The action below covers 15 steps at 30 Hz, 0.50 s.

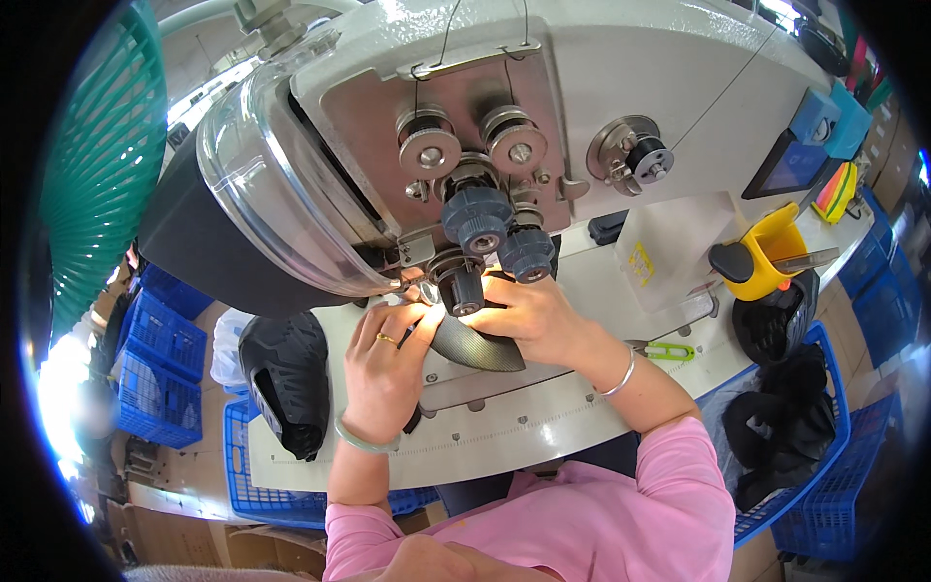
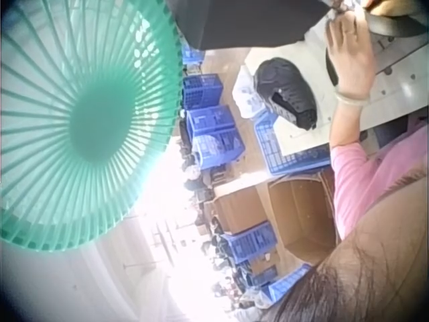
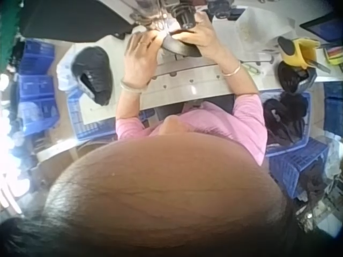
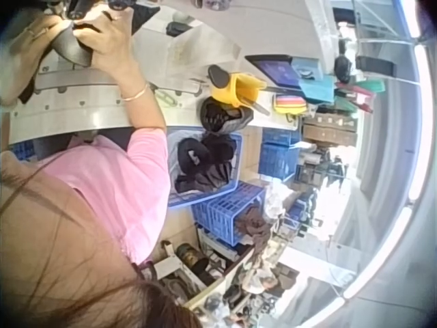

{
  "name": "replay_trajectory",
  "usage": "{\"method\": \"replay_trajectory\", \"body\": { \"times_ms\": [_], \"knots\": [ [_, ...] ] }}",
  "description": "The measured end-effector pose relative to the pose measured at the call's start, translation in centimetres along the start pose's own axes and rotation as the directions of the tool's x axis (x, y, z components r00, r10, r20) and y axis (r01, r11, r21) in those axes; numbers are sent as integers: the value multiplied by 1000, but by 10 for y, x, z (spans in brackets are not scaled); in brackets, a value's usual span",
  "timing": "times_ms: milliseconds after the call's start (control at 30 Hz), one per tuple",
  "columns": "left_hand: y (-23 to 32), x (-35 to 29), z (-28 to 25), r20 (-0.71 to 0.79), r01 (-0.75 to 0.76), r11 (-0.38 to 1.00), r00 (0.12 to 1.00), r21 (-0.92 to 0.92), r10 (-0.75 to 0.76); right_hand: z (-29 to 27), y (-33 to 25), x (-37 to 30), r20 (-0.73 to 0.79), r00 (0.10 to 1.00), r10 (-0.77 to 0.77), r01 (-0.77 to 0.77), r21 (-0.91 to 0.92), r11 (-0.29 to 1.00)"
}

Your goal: Stitching black material components together using an industrial sewing machine to form footwear uppers.

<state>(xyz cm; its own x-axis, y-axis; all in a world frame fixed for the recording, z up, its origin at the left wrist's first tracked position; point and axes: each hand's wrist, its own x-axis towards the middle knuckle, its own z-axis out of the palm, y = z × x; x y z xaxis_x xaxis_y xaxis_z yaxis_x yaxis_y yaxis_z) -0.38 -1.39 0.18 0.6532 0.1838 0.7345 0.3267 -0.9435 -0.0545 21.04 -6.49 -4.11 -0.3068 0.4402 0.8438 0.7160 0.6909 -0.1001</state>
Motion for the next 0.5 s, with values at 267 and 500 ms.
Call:
{"method": "replay_trajectory", "body": {
  "times_ms": [267,500],
  "knots": [
    [-13,-7,3,-48,64,978,996,-200,-76,-8,-15,11,56,996,-62,76,-304,950],
    [2,-9,9,-98,147,972,981,-182,-167,-11,-23,6,112,992,65,-26,-318,948]
  ]
}}
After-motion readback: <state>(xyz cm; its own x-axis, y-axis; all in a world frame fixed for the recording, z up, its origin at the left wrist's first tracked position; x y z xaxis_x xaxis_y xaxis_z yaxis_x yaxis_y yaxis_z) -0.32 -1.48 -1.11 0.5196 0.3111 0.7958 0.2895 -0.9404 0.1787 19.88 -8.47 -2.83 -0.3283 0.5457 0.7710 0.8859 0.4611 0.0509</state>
